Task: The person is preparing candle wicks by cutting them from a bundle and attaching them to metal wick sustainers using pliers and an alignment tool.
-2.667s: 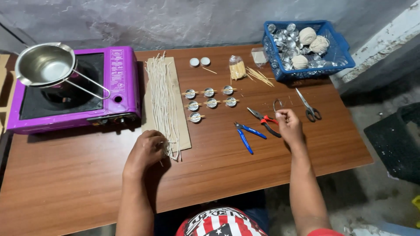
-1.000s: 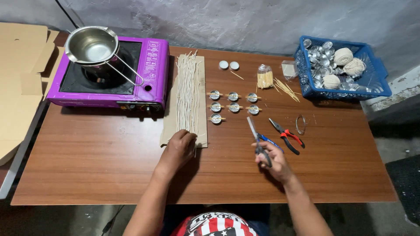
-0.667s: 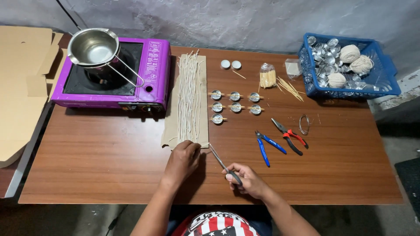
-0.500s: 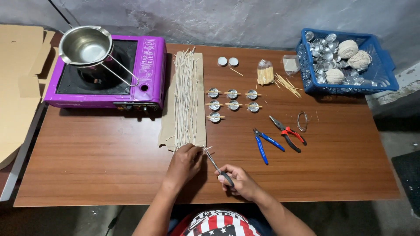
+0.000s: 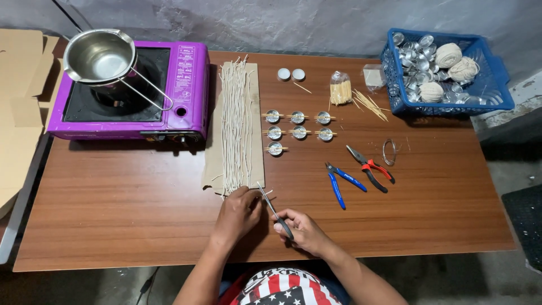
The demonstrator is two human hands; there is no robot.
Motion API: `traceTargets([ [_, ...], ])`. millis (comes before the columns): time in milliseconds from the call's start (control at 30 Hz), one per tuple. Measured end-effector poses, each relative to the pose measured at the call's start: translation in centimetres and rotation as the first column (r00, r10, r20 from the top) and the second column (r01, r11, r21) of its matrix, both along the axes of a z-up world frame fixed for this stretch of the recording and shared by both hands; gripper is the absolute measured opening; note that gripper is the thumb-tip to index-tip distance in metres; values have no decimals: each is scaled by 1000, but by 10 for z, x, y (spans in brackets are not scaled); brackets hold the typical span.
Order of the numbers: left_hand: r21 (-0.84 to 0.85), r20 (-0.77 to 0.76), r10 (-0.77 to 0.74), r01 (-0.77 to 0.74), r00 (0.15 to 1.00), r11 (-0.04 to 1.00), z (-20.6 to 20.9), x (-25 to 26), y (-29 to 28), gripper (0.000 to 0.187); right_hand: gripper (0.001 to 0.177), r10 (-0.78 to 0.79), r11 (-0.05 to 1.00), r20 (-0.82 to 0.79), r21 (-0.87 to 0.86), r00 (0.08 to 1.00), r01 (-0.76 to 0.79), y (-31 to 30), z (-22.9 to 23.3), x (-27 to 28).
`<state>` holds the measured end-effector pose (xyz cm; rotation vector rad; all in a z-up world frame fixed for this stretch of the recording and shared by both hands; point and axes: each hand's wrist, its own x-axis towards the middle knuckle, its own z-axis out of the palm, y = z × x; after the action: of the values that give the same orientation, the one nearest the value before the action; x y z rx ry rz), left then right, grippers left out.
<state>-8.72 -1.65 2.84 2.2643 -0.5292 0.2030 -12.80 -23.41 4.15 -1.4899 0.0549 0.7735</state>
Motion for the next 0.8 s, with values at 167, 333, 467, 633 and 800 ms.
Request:
traceTargets([
  [167, -22, 51, -14, 15, 999, 1000, 0, -1, -1, 14, 39, -19, 1000, -7, 18, 1000, 19, 1, -3, -2],
  [333, -10, 76, -7, 8, 997, 1000, 3, -4, 0, 14, 39, -22, 997, 0, 74, 1000, 22, 3, -10, -5],
  [467, -7, 74, -7, 7, 997, 1000, 4, -4, 0, 14, 37, -23, 991, 13, 135, 1000, 21, 2, -17, -6],
  [633, -14, 81, -9, 10, 997, 1000, -2, -1, -1, 12, 37, 12, 1000, 43, -6, 999, -12, 1, -9, -8],
  [800, -18, 85, -8, 10, 996, 1000, -5, 0, -4, 6, 34, 5, 1000, -10, -25, 1000, -6, 0, -10, -9],
])
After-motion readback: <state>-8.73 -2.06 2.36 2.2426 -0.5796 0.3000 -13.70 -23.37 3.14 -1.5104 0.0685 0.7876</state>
